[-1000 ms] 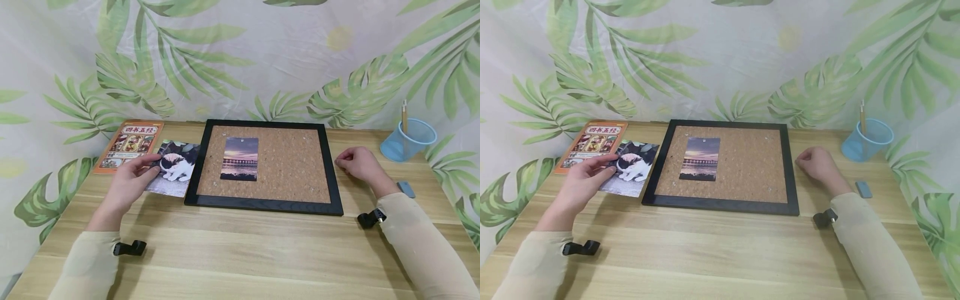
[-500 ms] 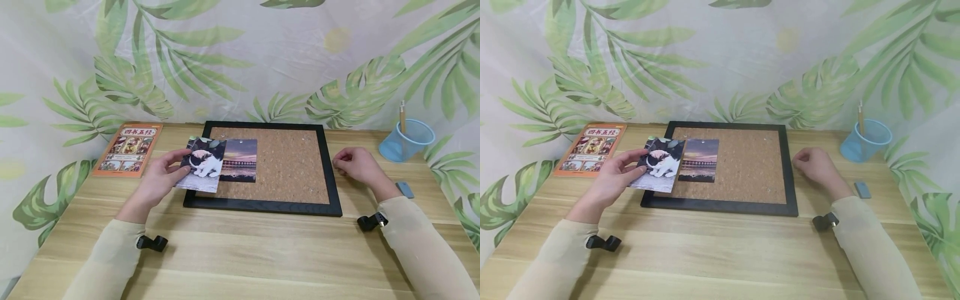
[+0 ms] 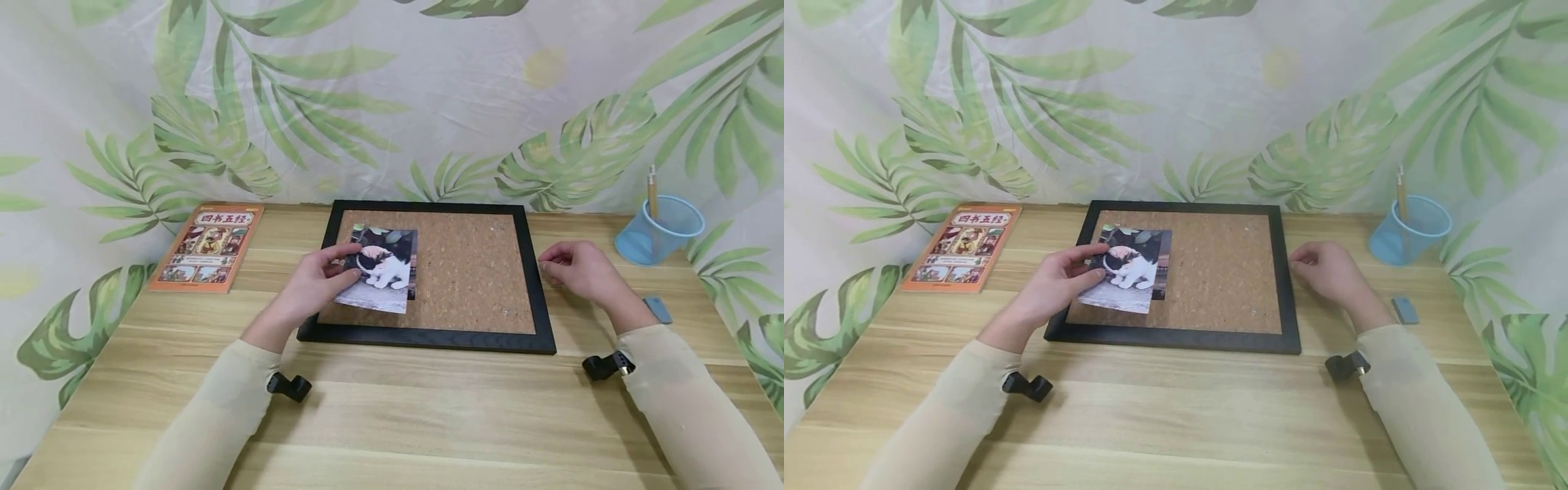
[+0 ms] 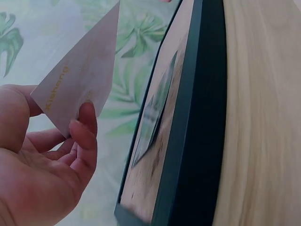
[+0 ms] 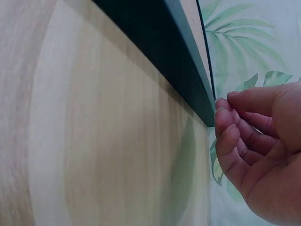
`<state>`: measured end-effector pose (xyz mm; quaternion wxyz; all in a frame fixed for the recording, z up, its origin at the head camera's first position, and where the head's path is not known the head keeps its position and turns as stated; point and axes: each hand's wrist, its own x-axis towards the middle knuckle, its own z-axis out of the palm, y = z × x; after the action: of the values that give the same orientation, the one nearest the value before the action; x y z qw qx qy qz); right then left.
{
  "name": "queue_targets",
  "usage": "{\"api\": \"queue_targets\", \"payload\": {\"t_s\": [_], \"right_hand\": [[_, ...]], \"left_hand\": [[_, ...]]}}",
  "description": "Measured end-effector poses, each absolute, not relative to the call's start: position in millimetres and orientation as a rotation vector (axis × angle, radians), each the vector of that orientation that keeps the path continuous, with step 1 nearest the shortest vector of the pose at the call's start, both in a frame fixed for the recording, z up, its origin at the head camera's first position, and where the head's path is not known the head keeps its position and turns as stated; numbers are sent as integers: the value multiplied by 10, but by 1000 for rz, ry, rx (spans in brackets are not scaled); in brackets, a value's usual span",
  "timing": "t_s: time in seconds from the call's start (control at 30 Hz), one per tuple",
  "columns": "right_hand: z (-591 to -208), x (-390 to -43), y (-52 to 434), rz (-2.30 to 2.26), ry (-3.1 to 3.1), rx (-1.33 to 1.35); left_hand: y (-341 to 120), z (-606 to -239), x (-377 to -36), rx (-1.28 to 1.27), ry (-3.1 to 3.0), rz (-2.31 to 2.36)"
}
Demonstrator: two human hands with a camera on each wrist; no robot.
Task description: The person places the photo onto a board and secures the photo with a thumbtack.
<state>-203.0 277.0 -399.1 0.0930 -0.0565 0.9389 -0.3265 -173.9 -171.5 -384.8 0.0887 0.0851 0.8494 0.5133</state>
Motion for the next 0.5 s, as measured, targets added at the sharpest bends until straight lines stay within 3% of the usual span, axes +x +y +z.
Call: {"api": "queue_targets", "payload": {"t_s": [0.5], "right_hand": [[-3968,-1972,2757,-981,2849,-221]], "left_hand": [[-1095,-3925,-1886,430,2553,1413]]}}
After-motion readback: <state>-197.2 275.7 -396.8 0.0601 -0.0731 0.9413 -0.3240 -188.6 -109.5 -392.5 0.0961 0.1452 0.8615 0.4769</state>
